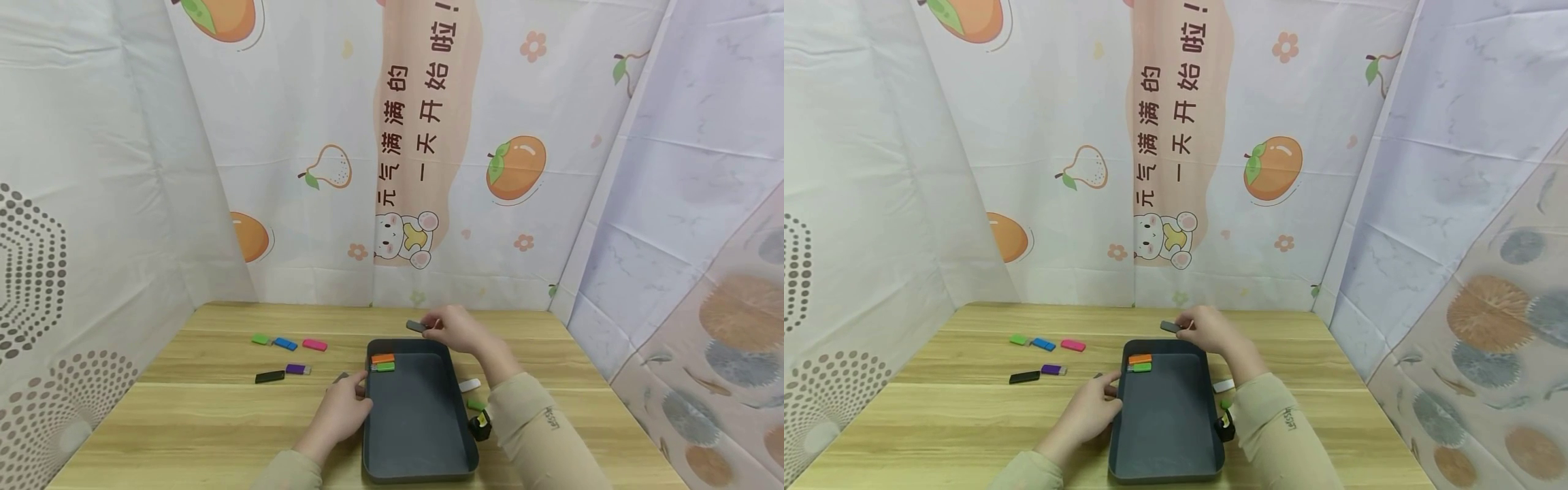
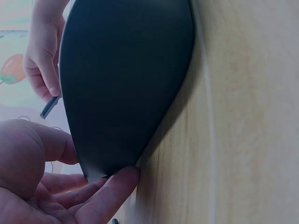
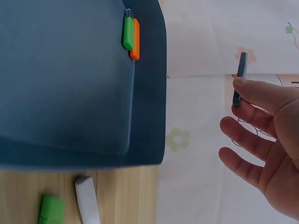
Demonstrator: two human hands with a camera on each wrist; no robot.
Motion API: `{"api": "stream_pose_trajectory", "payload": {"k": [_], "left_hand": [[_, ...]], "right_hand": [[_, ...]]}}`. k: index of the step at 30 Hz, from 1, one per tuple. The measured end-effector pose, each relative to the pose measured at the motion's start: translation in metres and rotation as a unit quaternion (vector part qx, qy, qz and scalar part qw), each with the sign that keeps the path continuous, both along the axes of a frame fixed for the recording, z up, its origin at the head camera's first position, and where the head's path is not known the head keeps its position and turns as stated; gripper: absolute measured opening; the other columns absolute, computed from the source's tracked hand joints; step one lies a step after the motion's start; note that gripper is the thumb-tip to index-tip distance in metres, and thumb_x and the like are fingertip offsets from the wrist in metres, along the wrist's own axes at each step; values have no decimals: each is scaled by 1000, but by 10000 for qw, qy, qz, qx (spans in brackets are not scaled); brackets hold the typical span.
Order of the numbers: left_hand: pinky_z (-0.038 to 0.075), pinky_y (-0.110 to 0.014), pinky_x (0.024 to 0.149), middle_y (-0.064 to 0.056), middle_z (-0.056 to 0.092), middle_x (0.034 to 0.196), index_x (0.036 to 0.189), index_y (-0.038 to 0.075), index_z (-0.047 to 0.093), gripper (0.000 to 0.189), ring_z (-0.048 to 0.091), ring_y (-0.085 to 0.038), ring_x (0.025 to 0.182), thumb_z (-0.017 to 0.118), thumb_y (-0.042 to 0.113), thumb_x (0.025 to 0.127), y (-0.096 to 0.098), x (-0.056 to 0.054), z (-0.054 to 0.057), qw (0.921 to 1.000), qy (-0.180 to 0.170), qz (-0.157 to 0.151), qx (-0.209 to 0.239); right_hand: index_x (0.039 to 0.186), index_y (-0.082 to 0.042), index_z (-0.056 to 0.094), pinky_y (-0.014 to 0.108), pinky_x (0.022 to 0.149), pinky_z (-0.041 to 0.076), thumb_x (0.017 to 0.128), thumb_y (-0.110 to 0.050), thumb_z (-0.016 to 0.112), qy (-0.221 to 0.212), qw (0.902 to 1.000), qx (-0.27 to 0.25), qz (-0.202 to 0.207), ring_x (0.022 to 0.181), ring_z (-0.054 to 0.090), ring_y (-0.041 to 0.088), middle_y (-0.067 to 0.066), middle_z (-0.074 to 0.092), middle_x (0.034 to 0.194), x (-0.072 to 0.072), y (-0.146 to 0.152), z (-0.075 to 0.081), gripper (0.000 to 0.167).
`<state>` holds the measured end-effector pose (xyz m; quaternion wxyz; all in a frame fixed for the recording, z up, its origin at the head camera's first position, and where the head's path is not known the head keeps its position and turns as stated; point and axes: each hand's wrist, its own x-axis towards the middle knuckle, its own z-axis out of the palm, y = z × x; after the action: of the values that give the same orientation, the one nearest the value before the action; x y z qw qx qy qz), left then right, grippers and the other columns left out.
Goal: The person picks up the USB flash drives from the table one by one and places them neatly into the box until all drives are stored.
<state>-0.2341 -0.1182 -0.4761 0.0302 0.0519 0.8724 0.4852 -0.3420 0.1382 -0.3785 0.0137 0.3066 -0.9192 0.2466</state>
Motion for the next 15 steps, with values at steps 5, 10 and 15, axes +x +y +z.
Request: {"api": "stream_pose_trajectory", "payload": {"k": [5, 10, 15], "left_hand": [[58, -40, 73, -18, 69, 110, 143, -10, 50, 59, 67, -26, 95, 65, 3, 88, -1, -1, -1, 10000, -21, -8, -11], [58, -40, 74, -18, 69, 110, 143, -10, 50, 59, 67, -27, 96, 65, 4, 88, -1, -1, -1, 10000, -35, -19, -48], [58, -42, 75, -18, 69, 110, 143, -10, 50, 58, 68, -28, 97, 65, 4, 88, -1, -1, 0, 10000, -30, -37, -43]], "right_hand": [[100, -15, 76, 29, 65, 53, 91, -13, 75, 56, 9998, 76, 155, 76, 63, 9, -7, 69, 88, -1, -8, -2, 9], [101, -14, 76, 30, 67, 54, 92, -13, 75, 69, 9994, 121, 310, 78, 64, 10, -7, 70, 90, -1, -15, -4, 9], [104, -14, 76, 32, 72, 55, 93, -14, 75, 31, 9990, 239, 363, 82, 65, 11, -6, 70, 93, -1, -23, -7, 11]]}}
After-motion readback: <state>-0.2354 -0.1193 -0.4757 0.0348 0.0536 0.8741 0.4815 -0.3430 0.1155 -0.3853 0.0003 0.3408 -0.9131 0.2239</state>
